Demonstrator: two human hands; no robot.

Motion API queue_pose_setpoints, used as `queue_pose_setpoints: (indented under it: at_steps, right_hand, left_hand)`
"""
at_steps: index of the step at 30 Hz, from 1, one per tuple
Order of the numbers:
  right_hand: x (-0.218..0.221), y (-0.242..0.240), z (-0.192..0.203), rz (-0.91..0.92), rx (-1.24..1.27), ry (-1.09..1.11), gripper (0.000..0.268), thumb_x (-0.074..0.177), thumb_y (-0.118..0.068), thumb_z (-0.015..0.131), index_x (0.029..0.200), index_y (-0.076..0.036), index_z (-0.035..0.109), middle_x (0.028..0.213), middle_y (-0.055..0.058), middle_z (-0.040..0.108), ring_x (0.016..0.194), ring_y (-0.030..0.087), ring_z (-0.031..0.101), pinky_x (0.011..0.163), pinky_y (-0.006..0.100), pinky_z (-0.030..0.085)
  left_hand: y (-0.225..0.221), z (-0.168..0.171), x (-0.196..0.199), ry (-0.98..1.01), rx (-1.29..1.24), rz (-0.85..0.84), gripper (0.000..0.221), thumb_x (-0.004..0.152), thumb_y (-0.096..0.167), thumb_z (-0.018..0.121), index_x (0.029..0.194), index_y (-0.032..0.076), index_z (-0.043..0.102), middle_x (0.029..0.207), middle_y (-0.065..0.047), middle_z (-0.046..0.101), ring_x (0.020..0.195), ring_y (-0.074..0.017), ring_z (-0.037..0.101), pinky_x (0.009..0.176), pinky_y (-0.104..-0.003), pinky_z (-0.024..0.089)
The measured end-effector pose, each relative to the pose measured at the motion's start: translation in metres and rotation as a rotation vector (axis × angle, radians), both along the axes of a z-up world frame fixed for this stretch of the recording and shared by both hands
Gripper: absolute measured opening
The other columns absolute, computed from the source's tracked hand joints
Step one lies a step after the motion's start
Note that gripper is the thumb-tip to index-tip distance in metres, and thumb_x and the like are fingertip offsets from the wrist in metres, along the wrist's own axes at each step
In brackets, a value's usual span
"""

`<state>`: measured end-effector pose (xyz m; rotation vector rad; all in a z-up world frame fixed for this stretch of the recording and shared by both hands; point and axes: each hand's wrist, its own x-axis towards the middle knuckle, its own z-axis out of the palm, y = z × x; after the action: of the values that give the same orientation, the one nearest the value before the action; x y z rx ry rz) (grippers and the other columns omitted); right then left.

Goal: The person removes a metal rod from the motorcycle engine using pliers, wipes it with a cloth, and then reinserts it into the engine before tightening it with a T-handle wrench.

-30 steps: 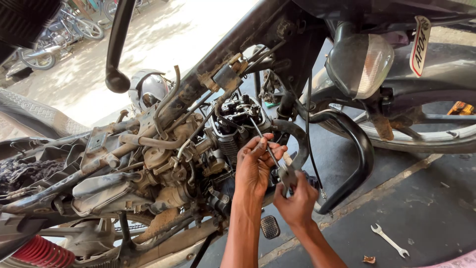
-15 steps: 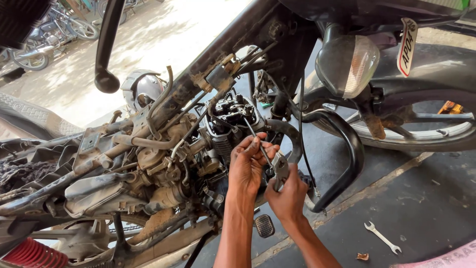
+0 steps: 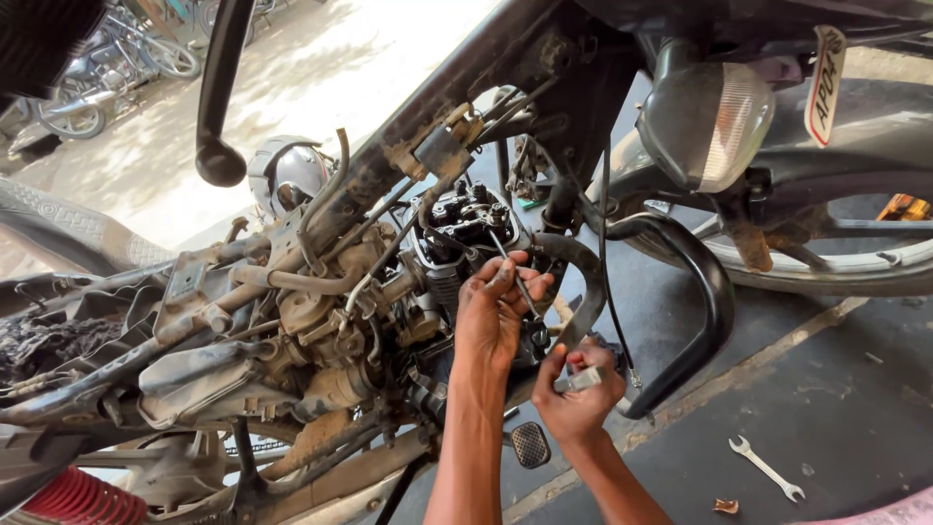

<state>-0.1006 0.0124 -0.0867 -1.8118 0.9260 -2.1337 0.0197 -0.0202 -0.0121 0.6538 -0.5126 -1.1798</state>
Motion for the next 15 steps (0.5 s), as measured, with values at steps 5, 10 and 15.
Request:
queue_pose_setpoints:
  at_steps: [5,10,15]
  right_hand:
    - [0.004,-0.004,0.013,-0.052,0.092,0.018,0.022,0.080,0.007,0.071,0.090,-0.001,0.053,0.068,0.008,0.057,0.048,0.017,0.049,0.049,0.029,0.042]
    - [0.013,-0.012,0.004,-0.024,0.015,-0.076,0.022,0.090,0.005,0.071,0.099,0.001,0.051,0.077,0.008,0.061,0.060,0.017,0.065,0.056,0.030,0.051]
    - [0.012,-0.018,0.013,-0.087,0.094,0.126,0.027,0.077,0.003,0.073,0.098,0.001,0.058,0.074,0.012,0.062,0.057,0.026,0.064,0.054,0.038,0.050]
  left_hand:
    - [-0.001,0.006,0.000,0.010,0.002,-0.004,0.018,0.105,0.006,0.055,0.112,-0.009,0.059,0.086,-0.018,0.071,0.081,-0.0286,0.076,0.074,-0.032,0.062]
    - [0.004,0.012,-0.003,0.012,-0.001,-0.002,0.019,0.104,0.006,0.053,0.113,-0.010,0.059,0.085,-0.018,0.071,0.082,-0.0275,0.076,0.077,-0.034,0.063]
    - [-0.003,0.009,0.001,0.013,-0.020,-0.003,0.020,0.104,0.005,0.053,0.114,-0.011,0.059,0.085,-0.018,0.071,0.079,-0.0272,0.076,0.078,-0.034,0.064]
